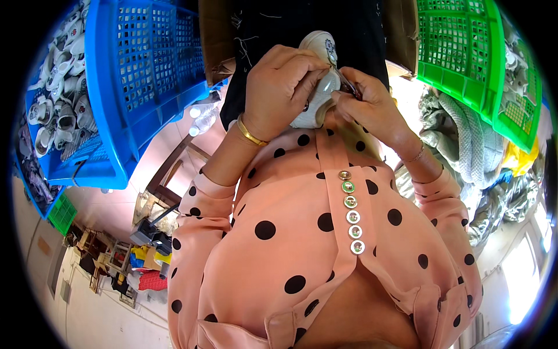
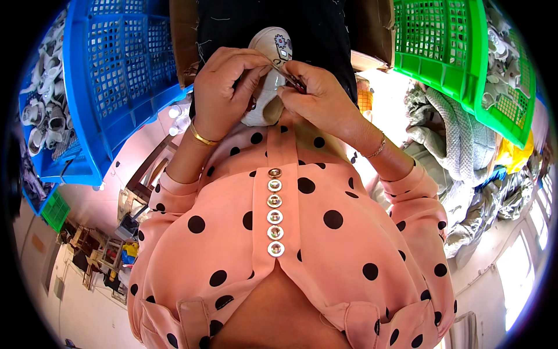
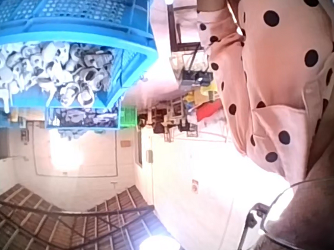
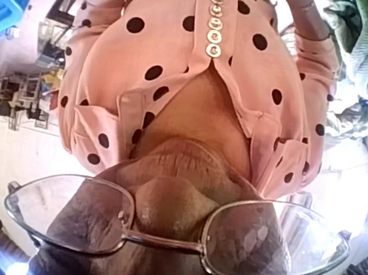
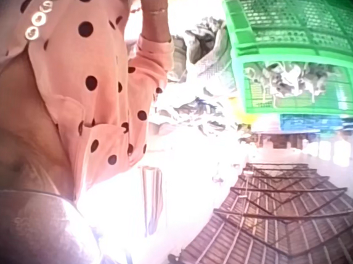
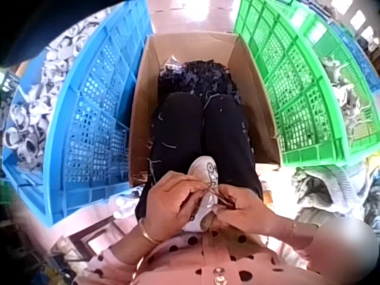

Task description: The person sits on the floor and uses a small blade to trim loose threads and excess material from the edges of white slippers. They handle the slippers one at a time, picking them from a blue crate, trimming them, and placing them into a green crate.

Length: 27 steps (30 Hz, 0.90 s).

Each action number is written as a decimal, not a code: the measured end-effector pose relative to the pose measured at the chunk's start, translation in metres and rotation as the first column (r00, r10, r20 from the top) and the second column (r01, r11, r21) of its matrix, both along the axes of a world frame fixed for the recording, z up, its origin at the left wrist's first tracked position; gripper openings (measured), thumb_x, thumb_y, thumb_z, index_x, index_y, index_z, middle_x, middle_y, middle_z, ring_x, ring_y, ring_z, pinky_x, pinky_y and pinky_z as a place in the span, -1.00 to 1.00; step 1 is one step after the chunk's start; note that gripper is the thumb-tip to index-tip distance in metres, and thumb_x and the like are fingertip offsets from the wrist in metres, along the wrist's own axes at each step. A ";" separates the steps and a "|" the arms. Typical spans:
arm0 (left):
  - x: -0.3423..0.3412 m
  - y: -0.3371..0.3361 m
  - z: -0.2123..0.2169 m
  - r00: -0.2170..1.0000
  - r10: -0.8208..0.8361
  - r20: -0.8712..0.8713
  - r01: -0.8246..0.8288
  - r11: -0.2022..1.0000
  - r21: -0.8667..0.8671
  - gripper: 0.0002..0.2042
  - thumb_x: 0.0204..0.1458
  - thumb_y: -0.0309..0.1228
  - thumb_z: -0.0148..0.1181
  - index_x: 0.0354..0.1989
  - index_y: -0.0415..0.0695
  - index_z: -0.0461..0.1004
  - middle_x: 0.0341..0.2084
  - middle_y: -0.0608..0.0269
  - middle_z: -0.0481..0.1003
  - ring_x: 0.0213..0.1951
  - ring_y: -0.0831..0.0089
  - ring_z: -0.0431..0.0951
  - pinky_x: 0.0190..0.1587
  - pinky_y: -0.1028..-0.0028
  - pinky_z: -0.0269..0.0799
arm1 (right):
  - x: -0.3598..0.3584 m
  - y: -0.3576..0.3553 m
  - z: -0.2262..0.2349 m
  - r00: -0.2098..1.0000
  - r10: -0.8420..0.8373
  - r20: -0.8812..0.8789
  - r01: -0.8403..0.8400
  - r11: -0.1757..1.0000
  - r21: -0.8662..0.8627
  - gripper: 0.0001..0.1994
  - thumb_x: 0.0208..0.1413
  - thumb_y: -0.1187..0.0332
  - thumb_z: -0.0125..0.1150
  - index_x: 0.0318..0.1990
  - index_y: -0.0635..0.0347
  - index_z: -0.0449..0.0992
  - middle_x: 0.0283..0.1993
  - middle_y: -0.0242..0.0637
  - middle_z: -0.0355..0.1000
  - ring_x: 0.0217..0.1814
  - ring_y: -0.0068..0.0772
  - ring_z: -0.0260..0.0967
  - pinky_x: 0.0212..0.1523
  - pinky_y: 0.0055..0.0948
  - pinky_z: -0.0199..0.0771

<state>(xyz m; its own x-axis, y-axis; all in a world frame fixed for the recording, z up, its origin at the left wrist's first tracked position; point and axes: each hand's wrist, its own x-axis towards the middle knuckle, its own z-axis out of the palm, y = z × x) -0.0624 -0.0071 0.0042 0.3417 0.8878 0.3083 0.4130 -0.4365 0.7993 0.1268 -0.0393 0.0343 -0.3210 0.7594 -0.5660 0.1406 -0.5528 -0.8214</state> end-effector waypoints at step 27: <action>-0.008 -0.003 -0.004 0.998 0.039 -0.041 -0.042 0.997 -0.070 -0.83 -0.14 -0.43 0.35 -0.31 -0.04 0.60 -0.34 0.34 0.56 -0.16 0.31 0.46 -0.11 0.42 0.35 | 0.001 0.018 0.007 0.998 0.065 -0.012 -0.065 0.996 -0.058 -0.90 0.14 0.46 0.06 -0.26 0.33 0.41 -0.52 -0.50 0.25 -0.49 -0.76 0.10 -0.47 -0.67 0.15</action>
<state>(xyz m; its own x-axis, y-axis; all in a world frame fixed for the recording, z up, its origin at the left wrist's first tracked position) -0.0709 -0.0105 0.0001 0.3158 0.9202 0.2313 0.4613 -0.3619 0.8100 0.1275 -0.0216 0.0417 -0.3744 0.7026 -0.6052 0.1698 -0.5897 -0.7896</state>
